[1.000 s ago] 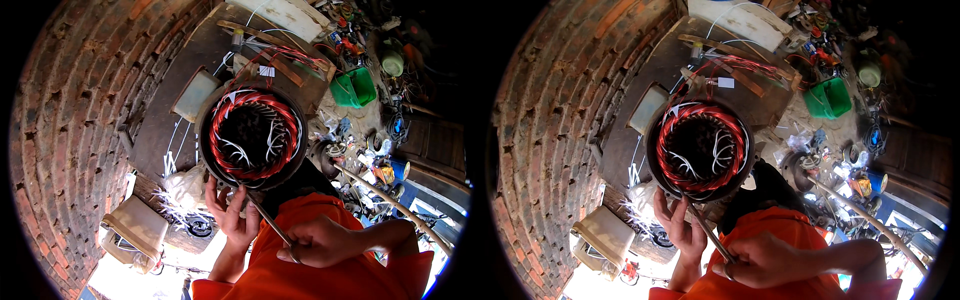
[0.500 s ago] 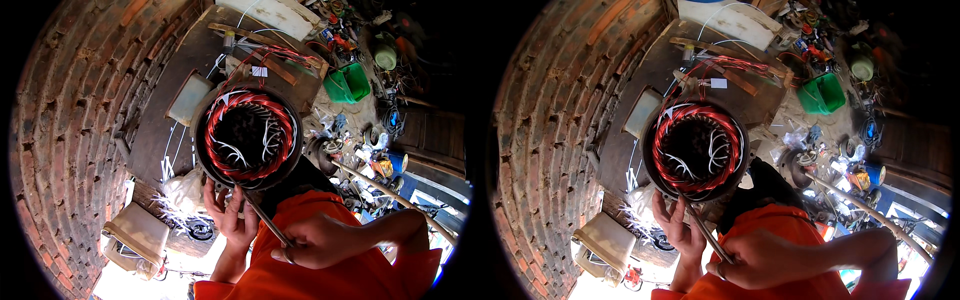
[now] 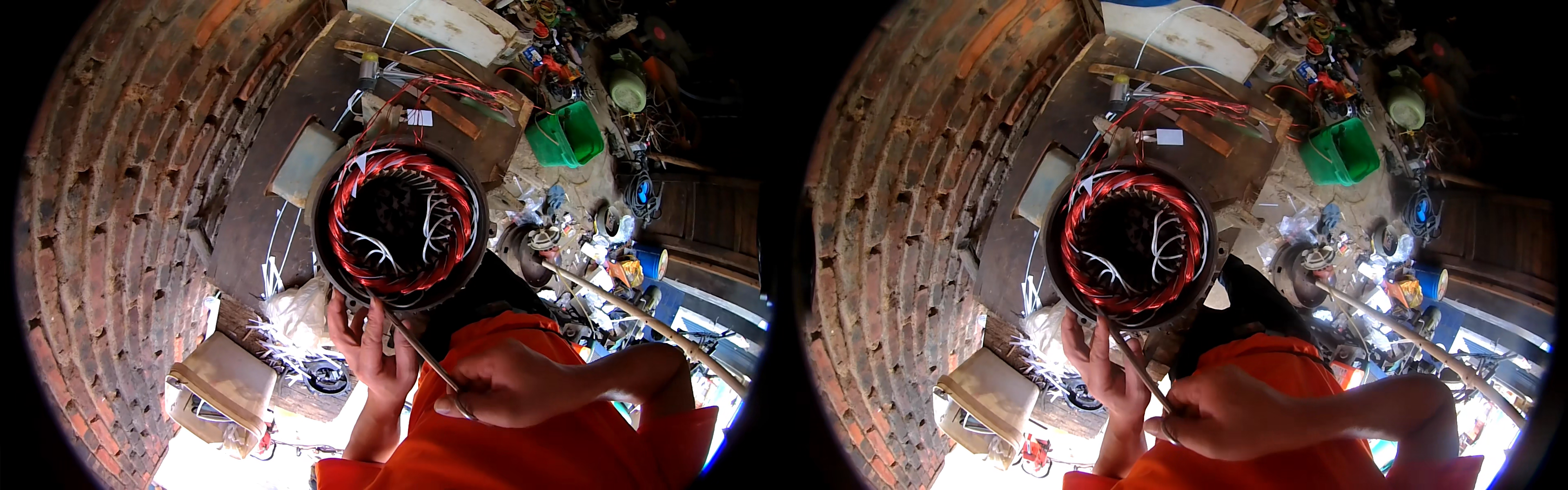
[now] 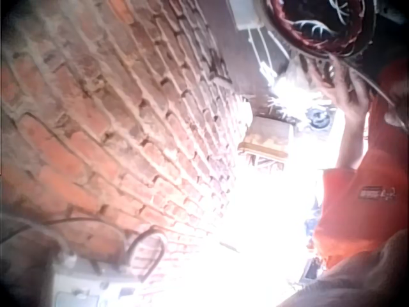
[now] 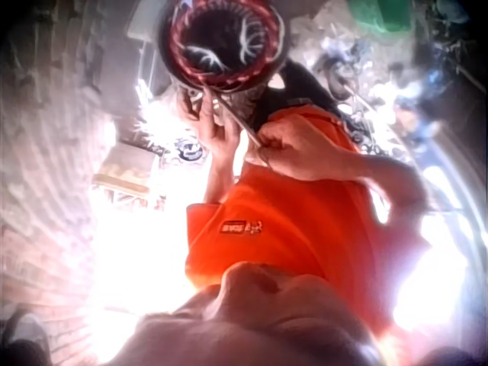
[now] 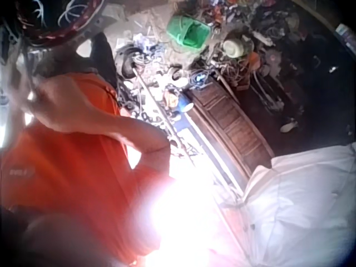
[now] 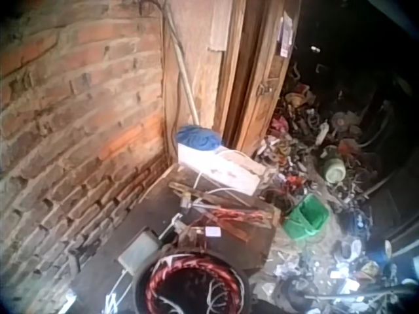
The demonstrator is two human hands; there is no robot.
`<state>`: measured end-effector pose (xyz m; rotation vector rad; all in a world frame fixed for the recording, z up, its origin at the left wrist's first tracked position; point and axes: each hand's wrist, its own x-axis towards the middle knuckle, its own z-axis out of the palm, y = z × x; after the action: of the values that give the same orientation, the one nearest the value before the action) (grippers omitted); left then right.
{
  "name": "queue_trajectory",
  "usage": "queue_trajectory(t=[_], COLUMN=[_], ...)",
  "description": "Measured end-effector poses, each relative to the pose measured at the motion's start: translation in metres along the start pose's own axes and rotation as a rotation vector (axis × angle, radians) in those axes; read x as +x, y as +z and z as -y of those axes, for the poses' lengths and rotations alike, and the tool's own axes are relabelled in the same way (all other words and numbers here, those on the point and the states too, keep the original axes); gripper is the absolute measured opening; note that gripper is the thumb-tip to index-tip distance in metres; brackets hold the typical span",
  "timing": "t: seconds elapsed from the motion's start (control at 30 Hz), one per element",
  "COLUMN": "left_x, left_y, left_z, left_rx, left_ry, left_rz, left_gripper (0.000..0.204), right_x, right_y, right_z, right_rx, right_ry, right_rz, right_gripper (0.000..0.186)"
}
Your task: The person uses a metal rod to adjust and arrange red and white wires inside a circular motor stator. They repeatedly insert the rod into the stator slots to push and align the windings while holding the stator steady with their other hand.
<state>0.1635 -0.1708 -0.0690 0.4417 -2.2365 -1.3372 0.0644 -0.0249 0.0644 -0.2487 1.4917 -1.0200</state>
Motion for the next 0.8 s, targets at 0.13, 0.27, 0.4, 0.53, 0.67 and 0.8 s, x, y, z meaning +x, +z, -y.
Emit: queue_trajectory(t=[0.13,0.27,0.4,0.53,0.67,0.8], left_x=[-0.002,-0.003,-0.002,-0.007,-0.013,-0.014], left_y=[0.001,0.001,0.006,0.009,0.011,0.017], left_z=[-0.001,-0.013,-0.031,-0.035,-0.034,-0.040], left_rx=[0.035,0.054,0.116,0.126,0.114,0.078], left_ry=[0.015,0.082,0.063,-0.023,-0.046,-0.087], left_rz=[0.014,0.052,0.150,0.104,0.107,0.114], left_gripper=[0.052,0.065,0.065,0.058,0.054,0.049], right_x=[-0.001,-0.023,-0.045,-0.056,-0.048,-0.042], right_y=[-0.003,-0.009,-0.034,-0.061,-0.072,-0.074], right_z=[0.002,-0.012,-0.026,-0.024,-0.018,-0.012], right_rx=[0.072,0.076,0.186,0.265,0.021,-0.026], right_ry=[-0.037,-0.018,-0.019,0.301,0.275,0.221], right_rz=[0.021,0.104,0.080,0.094,0.167,0.213], right_gripper=[0.033,0.027,0.020,0.025,0.030,0.025])
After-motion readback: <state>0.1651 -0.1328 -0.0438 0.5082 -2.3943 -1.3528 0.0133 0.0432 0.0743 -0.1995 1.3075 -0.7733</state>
